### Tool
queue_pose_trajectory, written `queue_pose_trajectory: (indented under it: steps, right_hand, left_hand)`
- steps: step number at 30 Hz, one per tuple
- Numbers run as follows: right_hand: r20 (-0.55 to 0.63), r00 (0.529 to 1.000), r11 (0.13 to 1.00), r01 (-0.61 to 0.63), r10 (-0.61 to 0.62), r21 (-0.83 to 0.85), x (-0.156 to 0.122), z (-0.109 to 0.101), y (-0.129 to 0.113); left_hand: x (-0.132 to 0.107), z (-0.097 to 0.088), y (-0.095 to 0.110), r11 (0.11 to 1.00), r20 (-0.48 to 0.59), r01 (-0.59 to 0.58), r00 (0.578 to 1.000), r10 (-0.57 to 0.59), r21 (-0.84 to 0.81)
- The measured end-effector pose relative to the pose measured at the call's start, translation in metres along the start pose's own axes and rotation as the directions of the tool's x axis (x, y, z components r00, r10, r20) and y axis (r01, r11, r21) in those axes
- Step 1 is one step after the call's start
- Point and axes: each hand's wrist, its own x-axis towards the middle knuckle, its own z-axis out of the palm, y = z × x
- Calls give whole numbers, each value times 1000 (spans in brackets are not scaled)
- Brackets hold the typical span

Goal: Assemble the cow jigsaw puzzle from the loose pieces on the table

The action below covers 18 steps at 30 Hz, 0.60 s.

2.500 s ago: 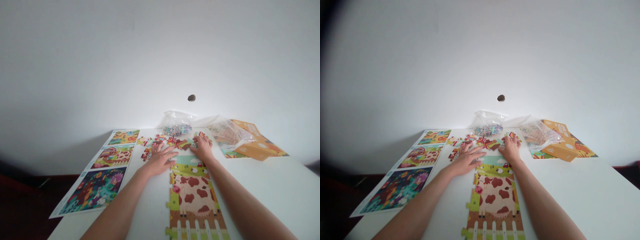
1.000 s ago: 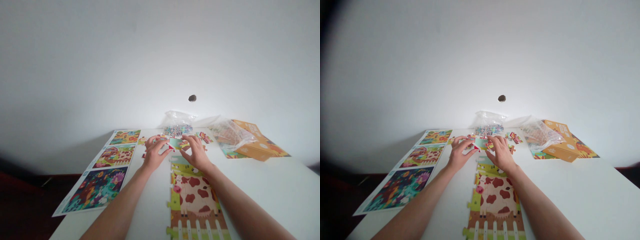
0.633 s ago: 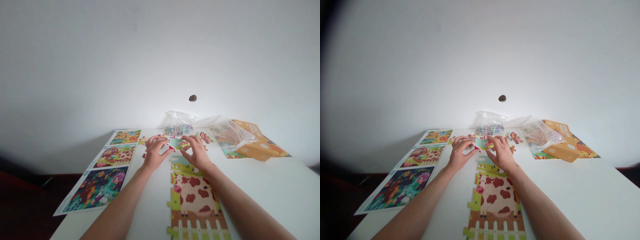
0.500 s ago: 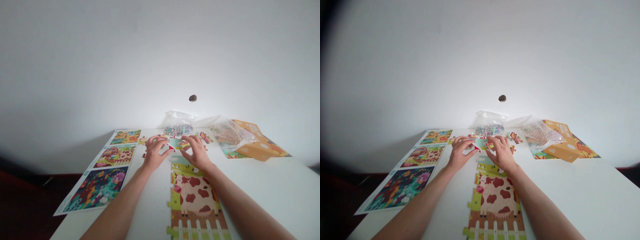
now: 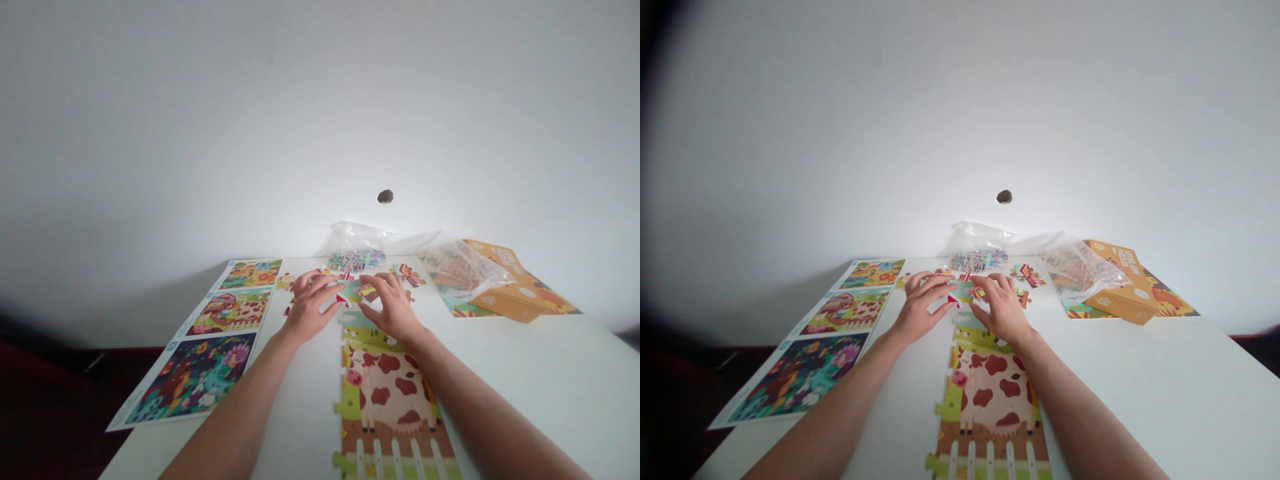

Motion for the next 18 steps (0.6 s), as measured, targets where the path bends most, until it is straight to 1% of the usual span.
queue_pose_trajectory:
  steps: [6, 8, 11, 14, 18]
  right_hand:
    - [19, 1000, 1000, -6, 6, 0, 1, 0, -2]
    - [45, 999, 1000, -12, 12, 3, 1, -2, -3]
    - [138, 990, 1000, -21, 23, -11, 1, -4, -2]
    - [237, 970, 997, -39, 53, -63, -1, -3, 3]
    - [304, 949, 993, -57, 85, -101, -4, 0, 10]
  left_hand:
    - [0, -1, -1, 1000, 36, -15, 999, 15, -9]
    - [-1, -1, -2, 1000, 41, -20, 999, 20, -13]
    - [-3, -2, -6, 1000, 38, -8, 999, 8, -14]
    - [-5, -3, -9, 1000, 37, 12, 999, -11, -17]
    - [-6, -5, -11, 999, 60, 31, 998, -29, -35]
